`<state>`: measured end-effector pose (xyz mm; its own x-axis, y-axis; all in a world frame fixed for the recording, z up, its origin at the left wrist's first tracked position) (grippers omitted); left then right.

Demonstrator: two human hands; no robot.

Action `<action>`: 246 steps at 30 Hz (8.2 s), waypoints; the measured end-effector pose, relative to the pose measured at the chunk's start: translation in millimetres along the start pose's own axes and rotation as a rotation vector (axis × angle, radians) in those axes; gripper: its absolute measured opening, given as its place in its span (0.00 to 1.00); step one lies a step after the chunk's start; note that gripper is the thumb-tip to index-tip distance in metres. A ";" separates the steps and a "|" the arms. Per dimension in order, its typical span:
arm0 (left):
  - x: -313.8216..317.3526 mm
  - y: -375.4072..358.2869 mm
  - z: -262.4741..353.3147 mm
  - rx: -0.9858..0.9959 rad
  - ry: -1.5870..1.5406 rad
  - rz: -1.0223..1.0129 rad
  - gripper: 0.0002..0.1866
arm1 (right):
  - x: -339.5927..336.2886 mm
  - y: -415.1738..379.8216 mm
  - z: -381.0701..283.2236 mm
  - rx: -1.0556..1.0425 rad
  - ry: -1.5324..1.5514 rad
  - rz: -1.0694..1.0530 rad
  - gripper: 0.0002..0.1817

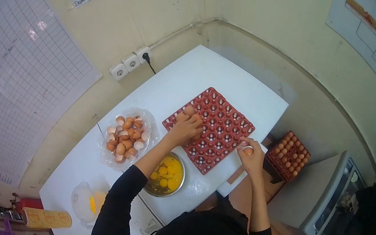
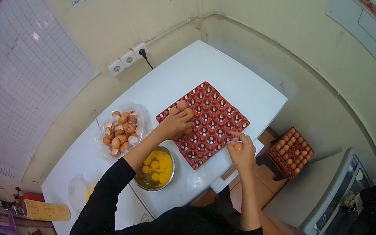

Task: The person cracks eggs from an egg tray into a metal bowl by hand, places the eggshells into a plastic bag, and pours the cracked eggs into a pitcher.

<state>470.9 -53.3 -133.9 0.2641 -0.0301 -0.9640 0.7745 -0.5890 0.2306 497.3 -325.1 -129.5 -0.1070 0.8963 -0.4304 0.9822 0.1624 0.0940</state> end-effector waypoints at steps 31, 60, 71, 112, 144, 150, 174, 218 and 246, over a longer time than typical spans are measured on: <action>-44.1 -201.5 134.6 -1.103 -2.195 0.915 0.18 | 140.0 -109.7 -157.9 -1.004 0.114 -0.671 0.22; -73.5 -176.0 128.7 -1.256 -1.552 0.966 0.25 | 172.3 -97.4 -101.7 0.452 0.467 -1.167 0.17; -68.1 -183.1 124.7 -1.415 -1.583 1.003 0.16 | 177.7 -87.3 -92.9 0.013 0.386 -1.151 0.21; -80.5 -181.8 118.6 -1.301 -0.903 0.747 0.16 | 166.9 -77.5 -102.2 -0.318 0.078 -0.966 0.25; -147.3 -159.3 123.2 -0.821 -0.211 0.632 0.21 | 128.8 -82.2 -158.0 -1.126 -0.227 -0.640 0.29; -174.9 -149.1 124.7 -0.695 0.032 0.684 0.22 | 102.5 -81.6 -196.4 -1.133 -0.182 -0.540 0.31; -114.5 -238.7 15.0 -1.234 -0.374 1.085 0.14 | 254.8 -34.3 -219.1 -0.799 0.221 -0.811 0.23; -35.7 -270.5 43.3 -1.434 -0.536 1.024 0.16 | 226.7 -97.6 -301.9 -0.312 -0.086 -1.175 0.15; -42.9 -263.4 54.0 -1.368 -0.552 1.004 0.33 | 313.2 -200.2 -351.8 -1.038 -0.175 -0.764 0.08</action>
<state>224.5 59.5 -160.4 0.9075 -0.3300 -0.2598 0.4078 0.8400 0.3578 212.9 68.3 32.8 -0.4844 0.3836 -0.7863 0.0965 0.9167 0.3877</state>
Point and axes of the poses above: each hand's wrist, its own y-axis towards the middle knuckle, its own x-axis out of the palm, z = x × y, the point moved 3 cm from there along y, towards the middle knuckle, and after that the axes turned 5 degrees about x, right-handed, at the moved point
